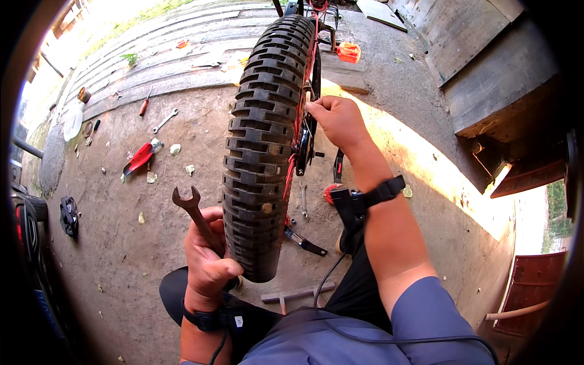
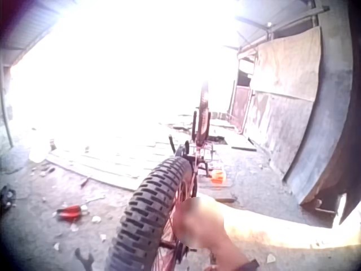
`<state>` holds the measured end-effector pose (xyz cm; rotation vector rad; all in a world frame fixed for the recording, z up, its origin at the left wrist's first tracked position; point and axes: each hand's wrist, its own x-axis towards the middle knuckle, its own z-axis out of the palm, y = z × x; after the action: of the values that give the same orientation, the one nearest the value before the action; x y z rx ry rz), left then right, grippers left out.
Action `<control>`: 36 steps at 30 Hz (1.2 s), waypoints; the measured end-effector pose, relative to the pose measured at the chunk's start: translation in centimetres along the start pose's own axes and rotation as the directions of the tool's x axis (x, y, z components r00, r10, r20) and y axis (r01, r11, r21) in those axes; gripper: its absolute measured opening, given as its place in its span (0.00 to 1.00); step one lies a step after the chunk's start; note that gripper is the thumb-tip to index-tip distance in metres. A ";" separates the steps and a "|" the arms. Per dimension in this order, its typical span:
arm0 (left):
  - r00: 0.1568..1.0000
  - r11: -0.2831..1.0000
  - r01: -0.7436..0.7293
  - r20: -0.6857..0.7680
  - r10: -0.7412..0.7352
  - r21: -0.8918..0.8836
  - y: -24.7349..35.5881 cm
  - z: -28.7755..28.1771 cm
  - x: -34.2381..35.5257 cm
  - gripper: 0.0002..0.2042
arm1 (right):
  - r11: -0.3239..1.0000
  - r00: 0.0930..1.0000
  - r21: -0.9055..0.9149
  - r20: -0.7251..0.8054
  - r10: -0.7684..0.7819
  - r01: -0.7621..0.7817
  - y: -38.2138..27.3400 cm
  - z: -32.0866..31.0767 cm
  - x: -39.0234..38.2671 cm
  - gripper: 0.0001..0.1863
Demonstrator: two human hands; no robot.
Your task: The person uses a wrench to tighten the rear wheel axle nut on a bicycle. They then attach two red training wheels to the rear axle, securing them with bolts.
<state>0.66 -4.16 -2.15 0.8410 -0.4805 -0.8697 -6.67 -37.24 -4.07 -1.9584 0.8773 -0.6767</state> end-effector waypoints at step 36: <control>0.994 0.962 -0.095 -0.037 0.108 0.257 0.5 -1.8 -0.1 0.39 | 0.967 0.970 0.254 0.225 -0.086 0.027 1.8 -1.7 -3.5 0.25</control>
<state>2.05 -3.15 -2.85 1.0624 -0.5946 -0.6990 -10.58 -36.03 -5.28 -1.7967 0.5635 -0.5454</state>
